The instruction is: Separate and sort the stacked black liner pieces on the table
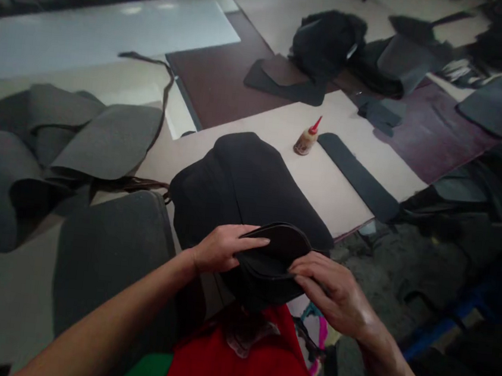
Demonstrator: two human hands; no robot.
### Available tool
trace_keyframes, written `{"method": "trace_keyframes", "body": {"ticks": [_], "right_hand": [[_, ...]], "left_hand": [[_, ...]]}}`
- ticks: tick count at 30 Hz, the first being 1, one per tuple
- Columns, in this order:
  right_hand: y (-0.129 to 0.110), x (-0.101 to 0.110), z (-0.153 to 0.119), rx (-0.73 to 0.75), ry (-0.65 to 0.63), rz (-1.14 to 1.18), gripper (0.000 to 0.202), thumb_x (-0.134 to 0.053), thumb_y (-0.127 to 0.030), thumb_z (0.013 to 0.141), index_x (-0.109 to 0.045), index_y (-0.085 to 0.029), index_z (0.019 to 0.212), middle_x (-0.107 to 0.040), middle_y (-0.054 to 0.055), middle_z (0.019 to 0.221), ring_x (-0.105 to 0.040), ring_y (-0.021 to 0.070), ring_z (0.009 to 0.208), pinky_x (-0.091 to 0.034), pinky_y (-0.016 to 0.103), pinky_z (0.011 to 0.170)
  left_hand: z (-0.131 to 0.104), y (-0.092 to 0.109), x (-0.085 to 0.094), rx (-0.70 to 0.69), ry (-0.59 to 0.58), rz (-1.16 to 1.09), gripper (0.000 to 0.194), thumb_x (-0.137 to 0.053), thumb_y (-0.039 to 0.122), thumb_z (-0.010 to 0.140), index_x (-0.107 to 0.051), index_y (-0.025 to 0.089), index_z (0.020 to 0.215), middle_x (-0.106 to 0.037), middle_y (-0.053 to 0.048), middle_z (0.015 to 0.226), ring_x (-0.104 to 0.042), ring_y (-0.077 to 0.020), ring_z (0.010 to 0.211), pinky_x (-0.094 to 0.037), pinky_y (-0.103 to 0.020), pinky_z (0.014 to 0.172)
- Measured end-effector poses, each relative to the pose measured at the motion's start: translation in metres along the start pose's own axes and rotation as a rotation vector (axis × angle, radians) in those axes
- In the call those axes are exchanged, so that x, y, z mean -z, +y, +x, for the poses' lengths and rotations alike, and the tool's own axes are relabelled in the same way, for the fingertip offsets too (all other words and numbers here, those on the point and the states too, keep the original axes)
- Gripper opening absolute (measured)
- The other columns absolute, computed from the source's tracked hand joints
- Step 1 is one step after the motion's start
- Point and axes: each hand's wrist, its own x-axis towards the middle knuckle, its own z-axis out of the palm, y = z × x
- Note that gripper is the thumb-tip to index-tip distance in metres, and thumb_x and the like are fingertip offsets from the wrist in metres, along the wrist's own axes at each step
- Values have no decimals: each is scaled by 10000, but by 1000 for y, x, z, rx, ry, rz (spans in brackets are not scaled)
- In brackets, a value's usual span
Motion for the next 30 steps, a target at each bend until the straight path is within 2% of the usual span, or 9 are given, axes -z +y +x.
{"method": "trace_keyframes", "body": {"ticks": [6, 13, 19, 22, 25, 28, 30], "right_hand": [[-1, -4, 3, -79, -18, 145, 181, -557, -204, 982, -680, -185, 851, -713, 68, 873, -662, 154, 822, -512, 270, 754], [2, -4, 6, -159, -10, 218, 224, -623, -276, 941, -651, -177, 743, -680, 48, 795, -628, 148, 721, -490, 258, 680], [5, 2, 6, -287, -74, 300, 281, -583, -322, 966, -682, -171, 750, -698, 58, 879, -629, 166, 785, -479, 274, 717], [6, 3, 7, -304, -72, 319, 271, -579, -310, 960, -677, -169, 749, -692, 54, 881, -621, 163, 778, -474, 265, 697], [6, 0, 10, -272, 34, 199, 257, -555, -287, 966, -664, -174, 762, -691, 51, 860, -622, 156, 750, -469, 257, 669], [9, -6, 11, -203, 186, -127, 212, -535, -268, 981, -668, -189, 836, -672, 33, 798, -621, 146, 705, -449, 263, 660], [13, -9, 11, -160, 215, -315, 184, -528, -268, 989, -675, -200, 901, -660, 23, 771, -630, 146, 693, -442, 268, 656]], "left_hand": [[-2, -2, 0, 1, -33, 16, 739, -585, 53, 730, -514, 265, 1434, -578, -119, 1426, -606, -239, 1259, -542, -362, 1019], [-1, -1, 1, 2, -34, 5, 626, -607, 137, 826, -515, 261, 1433, -586, -124, 1414, -612, -236, 1251, -536, -352, 1025], [-2, -3, 0, 11, -41, 2, 658, -610, 128, 817, -496, 276, 1447, -572, -115, 1432, -598, -234, 1270, -530, -357, 1035], [-1, -2, 0, 5, -27, 7, 659, -596, 109, 804, -508, 271, 1437, -585, -117, 1417, -608, -233, 1257, -535, -356, 1026], [-1, -1, 0, 8, -35, 7, 673, -587, 94, 778, -521, 265, 1426, -589, -120, 1412, -621, -235, 1240, -545, -351, 1010], [-1, -2, -1, 28, -70, 16, 658, -595, 116, 790, -517, 266, 1426, -583, -115, 1422, -613, -238, 1251, -536, -360, 1029], [-2, -3, -3, 40, -73, 14, 693, -585, 134, 792, -460, 239, 1466, -580, -124, 1426, -601, -243, 1268, -525, -372, 1051]]}}
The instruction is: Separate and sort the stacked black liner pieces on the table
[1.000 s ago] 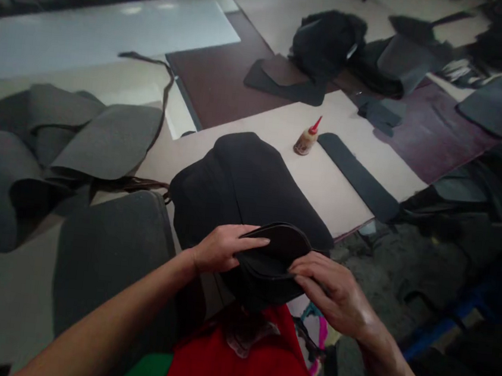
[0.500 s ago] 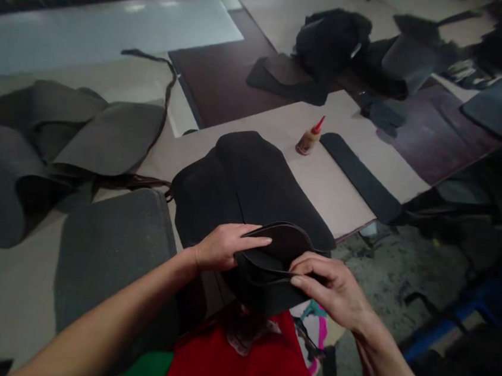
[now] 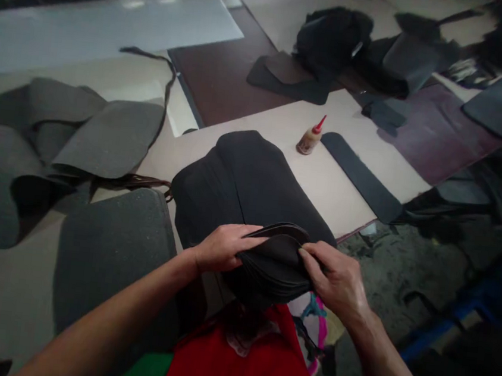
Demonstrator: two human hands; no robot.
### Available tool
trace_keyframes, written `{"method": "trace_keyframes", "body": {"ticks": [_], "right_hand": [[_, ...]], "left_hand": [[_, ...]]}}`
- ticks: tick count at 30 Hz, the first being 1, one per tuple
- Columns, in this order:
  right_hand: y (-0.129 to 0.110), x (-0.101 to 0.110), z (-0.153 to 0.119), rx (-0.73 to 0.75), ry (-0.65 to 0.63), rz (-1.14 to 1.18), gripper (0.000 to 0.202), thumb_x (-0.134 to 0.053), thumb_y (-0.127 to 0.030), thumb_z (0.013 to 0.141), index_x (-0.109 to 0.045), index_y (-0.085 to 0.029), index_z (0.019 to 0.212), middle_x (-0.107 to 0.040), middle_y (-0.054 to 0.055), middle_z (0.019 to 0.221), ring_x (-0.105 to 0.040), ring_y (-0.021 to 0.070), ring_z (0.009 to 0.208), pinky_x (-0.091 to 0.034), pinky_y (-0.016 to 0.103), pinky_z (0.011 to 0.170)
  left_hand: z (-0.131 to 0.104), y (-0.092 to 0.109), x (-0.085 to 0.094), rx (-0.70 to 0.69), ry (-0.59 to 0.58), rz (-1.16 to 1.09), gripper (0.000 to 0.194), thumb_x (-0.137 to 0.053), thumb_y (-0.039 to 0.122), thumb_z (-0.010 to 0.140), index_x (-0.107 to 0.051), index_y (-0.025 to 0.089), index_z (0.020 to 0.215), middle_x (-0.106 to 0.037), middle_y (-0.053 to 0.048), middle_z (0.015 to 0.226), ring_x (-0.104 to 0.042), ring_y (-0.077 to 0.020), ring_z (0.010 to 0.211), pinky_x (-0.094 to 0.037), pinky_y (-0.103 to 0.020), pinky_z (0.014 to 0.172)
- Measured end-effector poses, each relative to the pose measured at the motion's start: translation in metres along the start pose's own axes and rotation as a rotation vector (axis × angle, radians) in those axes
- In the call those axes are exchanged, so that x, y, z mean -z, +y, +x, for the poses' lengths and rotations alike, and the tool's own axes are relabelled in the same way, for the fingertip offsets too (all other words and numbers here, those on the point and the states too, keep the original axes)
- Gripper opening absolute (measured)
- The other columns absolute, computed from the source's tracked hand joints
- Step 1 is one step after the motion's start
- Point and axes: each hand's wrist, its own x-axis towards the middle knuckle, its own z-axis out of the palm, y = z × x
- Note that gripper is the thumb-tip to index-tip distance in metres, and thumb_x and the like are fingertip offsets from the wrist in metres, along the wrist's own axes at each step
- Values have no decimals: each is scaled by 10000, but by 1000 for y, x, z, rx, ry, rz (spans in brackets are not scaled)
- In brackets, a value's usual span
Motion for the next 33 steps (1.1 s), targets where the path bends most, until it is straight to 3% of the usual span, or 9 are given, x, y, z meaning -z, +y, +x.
{"method": "trace_keyframes", "body": {"ticks": [4, 10, 15, 22, 33], "right_hand": [[8, -6, 0, 14, 15, -162, 202, -511, -295, 1002, -667, -208, 907, -662, 21, 776, -651, 154, 713, -450, 274, 664], [7, -8, 1, 6, 46, -163, 152, -550, -286, 989, -663, -211, 919, -663, 18, 785, -652, 153, 717, -468, 277, 656], [-6, 5, -6, 115, 212, -56, 159, -652, -194, 919, -675, -211, 1076, -678, 80, 973, -662, 187, 859, -536, 301, 747], [-17, 22, -11, 222, -52, 166, 185, -649, -157, 917, -720, -208, 1079, -716, 88, 1003, -684, 192, 914, -575, 297, 781], [-8, 18, -11, 269, -121, 213, 170, -618, -117, 939, -703, -190, 1067, -743, 75, 987, -695, 170, 941, -567, 273, 819]], "left_hand": [[-2, -3, -2, -45, 50, -3, 817, -549, 121, 733, -341, 194, 1520, -568, -156, 1434, -594, -259, 1279, -536, -391, 1042], [-3, -3, -1, -77, 49, 64, 743, -578, 87, 752, -449, 272, 1460, -551, -139, 1447, -601, -258, 1267, -540, -375, 1021], [-1, 0, 3, -60, 37, 55, 717, -586, 92, 754, -480, 243, 1447, -581, -159, 1407, -614, -261, 1251, -550, -379, 1011], [-1, 1, 3, -53, 45, 34, 713, -595, 72, 749, -490, 232, 1435, -587, -162, 1403, -612, -261, 1256, -546, -381, 1018], [-2, 0, 2, -58, 37, 3, 713, -581, 73, 752, -477, 225, 1441, -578, -168, 1410, -603, -265, 1269, -547, -396, 1018]]}}
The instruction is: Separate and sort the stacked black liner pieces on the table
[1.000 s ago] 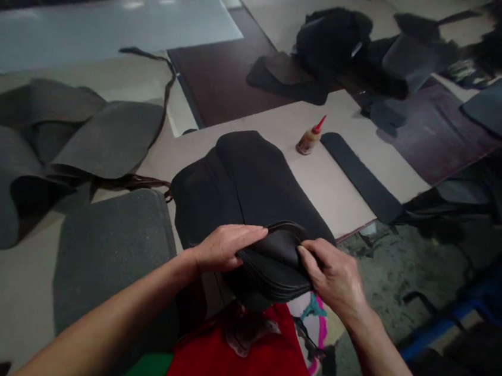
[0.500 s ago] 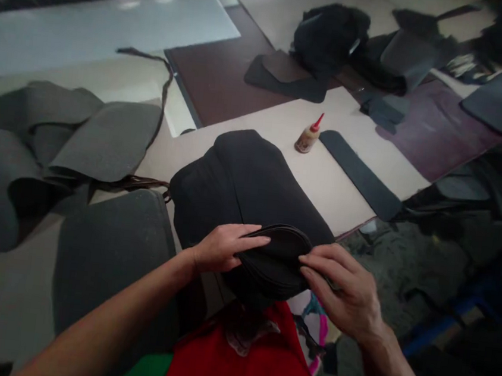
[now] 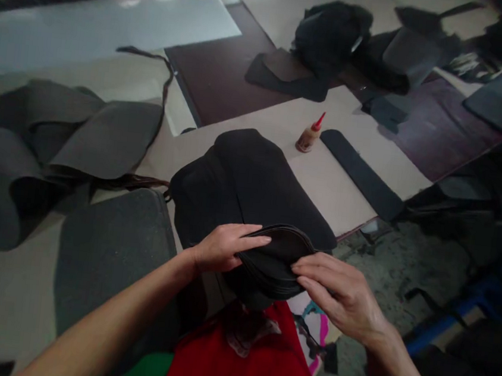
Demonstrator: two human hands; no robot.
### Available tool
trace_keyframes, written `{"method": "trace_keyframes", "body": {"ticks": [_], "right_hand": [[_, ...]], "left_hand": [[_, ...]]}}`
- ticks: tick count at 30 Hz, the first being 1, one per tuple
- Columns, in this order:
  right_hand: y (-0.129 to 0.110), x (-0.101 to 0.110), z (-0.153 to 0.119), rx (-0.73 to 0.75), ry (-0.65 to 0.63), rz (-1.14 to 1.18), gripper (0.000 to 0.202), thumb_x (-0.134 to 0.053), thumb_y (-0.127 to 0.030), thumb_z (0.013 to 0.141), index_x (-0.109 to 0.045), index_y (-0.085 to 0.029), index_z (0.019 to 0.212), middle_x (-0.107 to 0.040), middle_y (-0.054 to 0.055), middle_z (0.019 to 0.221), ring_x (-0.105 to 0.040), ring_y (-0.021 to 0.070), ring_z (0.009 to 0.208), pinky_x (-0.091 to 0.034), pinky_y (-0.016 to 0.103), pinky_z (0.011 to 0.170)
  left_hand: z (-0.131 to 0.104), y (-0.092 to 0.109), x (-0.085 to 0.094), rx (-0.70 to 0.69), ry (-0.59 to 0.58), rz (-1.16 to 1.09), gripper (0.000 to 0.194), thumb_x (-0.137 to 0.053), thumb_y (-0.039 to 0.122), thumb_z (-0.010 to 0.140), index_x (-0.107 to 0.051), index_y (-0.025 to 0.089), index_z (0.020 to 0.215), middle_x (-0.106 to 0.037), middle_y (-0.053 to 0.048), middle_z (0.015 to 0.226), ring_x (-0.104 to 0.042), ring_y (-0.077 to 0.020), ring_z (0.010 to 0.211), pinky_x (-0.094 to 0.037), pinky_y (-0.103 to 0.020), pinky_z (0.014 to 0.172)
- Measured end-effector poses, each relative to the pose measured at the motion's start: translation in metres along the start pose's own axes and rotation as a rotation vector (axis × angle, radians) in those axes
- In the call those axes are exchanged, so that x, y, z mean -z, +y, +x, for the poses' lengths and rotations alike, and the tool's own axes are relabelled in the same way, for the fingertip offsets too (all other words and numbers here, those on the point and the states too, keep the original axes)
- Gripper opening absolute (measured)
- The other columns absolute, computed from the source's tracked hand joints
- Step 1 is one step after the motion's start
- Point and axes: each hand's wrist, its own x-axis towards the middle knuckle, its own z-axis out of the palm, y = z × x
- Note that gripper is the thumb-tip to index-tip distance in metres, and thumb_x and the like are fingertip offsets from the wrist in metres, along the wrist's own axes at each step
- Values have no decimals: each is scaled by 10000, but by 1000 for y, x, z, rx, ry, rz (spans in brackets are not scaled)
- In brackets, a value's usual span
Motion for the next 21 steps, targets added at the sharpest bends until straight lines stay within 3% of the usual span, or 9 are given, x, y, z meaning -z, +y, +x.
{"method": "trace_keyframes", "body": {"ticks": [8, 13, 16, 21], "right_hand": [[7, -4, -5, 8, -53, -104, 195, -593, -109, 953, -663, -185, 1118, -729, 78, 1042, -681, 165, 972, -534, 276, 873], [6, -4, 1, -74, -3, -117, 97, -565, -151, 982, -654, -189, 975, -716, 40, 921, -670, 130, 839, -499, 232, 774], [7, -6, 5, -152, 24, -138, 140, -565, -197, 989, -627, -192, 865, -675, 9, 801, -635, 116, 716, -464, 230, 683], [18, -14, 5, -273, 78, -230, 147, -612, -268, 968, -657, -196, 848, -670, -7, 734, -633, 120, 652, -442, 234, 613]], "left_hand": [[-4, -2, -5, 22, -3, 5, 761, -612, 80, 759, -433, 272, 1473, -551, -136, 1449, -585, -247, 1291, -521, -382, 1051], [-2, -1, -3, 14, 6, -4, 703, -612, 98, 787, -451, 251, 1453, -572, -153, 1422, -593, -251, 1281, -532, -379, 1036], [-2, -1, -4, 12, 4, -1, 685, -617, 126, 804, -445, 253, 1456, -573, -160, 1419, -589, -260, 1286, -532, -395, 1038], [-4, -4, -7, -1, 31, -8, 771, -567, 98, 787, -340, 222, 1514, -562, -175, 1427, -577, -257, 1301, -530, -407, 1043]]}}
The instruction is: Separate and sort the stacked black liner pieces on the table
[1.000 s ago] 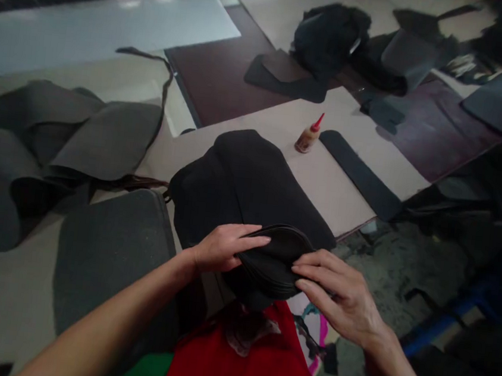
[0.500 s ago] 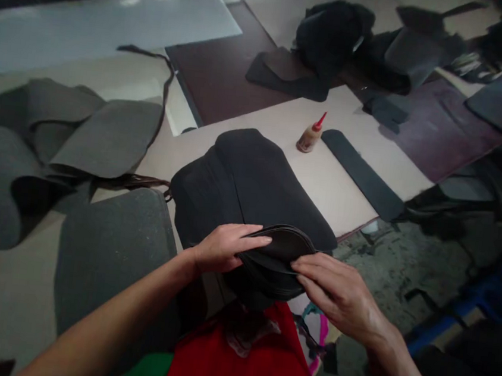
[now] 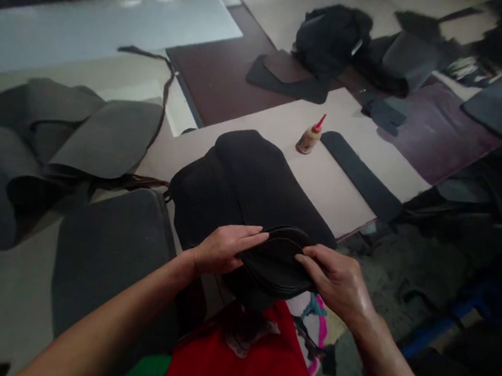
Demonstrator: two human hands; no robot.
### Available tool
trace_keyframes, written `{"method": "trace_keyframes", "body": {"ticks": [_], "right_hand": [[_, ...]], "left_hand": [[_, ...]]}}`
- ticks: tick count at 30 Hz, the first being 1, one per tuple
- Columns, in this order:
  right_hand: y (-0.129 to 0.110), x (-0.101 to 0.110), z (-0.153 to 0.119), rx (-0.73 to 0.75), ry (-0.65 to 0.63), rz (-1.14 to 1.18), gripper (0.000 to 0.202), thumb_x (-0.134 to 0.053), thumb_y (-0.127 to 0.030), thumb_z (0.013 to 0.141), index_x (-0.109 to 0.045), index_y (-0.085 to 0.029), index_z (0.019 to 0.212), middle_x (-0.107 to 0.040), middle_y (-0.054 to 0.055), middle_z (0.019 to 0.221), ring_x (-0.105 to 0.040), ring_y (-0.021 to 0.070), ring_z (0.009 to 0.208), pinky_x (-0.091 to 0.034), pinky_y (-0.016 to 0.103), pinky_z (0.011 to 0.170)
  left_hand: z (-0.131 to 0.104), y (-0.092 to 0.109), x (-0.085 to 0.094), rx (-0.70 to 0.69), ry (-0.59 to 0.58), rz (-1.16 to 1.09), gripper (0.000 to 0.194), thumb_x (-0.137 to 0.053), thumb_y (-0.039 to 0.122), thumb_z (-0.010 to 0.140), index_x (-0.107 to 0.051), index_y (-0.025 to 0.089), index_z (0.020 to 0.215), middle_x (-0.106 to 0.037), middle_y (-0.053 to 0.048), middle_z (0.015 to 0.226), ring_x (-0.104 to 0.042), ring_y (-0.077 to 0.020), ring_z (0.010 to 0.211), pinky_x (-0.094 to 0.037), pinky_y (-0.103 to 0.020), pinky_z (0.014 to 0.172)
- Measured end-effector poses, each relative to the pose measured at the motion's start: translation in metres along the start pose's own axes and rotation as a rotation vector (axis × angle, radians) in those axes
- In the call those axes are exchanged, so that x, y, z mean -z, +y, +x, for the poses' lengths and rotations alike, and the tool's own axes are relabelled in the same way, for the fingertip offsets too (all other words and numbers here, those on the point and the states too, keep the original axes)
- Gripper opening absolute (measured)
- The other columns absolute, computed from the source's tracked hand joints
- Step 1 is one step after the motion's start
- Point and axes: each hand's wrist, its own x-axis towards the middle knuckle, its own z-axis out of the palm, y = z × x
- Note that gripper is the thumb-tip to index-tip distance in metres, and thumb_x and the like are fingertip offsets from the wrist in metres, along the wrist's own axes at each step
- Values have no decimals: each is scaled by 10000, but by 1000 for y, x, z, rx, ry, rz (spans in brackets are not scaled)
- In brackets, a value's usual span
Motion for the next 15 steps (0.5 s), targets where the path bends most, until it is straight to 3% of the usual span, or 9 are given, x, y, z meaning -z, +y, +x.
{"method": "trace_keyframes", "body": {"ticks": [6, 10, 12, 15], "right_hand": [[0, -6, 2, -3, 95, -62, 120, -650, -293, 942, -663, -198, 871, -664, -5, 723, -629, 130, 632, -459, 247, 592], [-10, 6, -3, 71, 235, -51, 110, -681, -246, 919, -671, -194, 1015, -668, 54, 917, -649, 160, 800, -521, 272, 712], [-14, 15, -8, 148, 200, 6, 148, -675, -206, 918, -682, -199, 1066, -656, 71, 978, -647, 167, 877, -535, 277, 760], [-17, 24, -14, 230, 10, 107, 183, -648, -172, 931, -694, -200, 1107, -671, 74, 1007, -649, 168, 914, -543, 277, 779]], "left_hand": [[1, 1, 6, -46, -64, 70, 784, -589, 104, 732, -413, 270, 1478, -504, -163, 1489, -571, -291, 1302, -533, -420, 1027], [4, 4, 11, -31, -87, 67, 797, -623, 100, 706, -456, 280, 1465, -517, -149, 1479, -565, -290, 1310, -527, -412, 1040], [4, 5, 12, -20, -78, 55, 782, -623, 81, 705, -482, 272, 1450, -528, -153, 1467, -575, -286, 1300, -532, -409, 1037], [4, 6, 10, -11, -43, 58, 742, -609, 55, 727, -514, 273, 1430, -551, -162, 1442, -598, -279, 1275, -545, -407, 1019]]}}
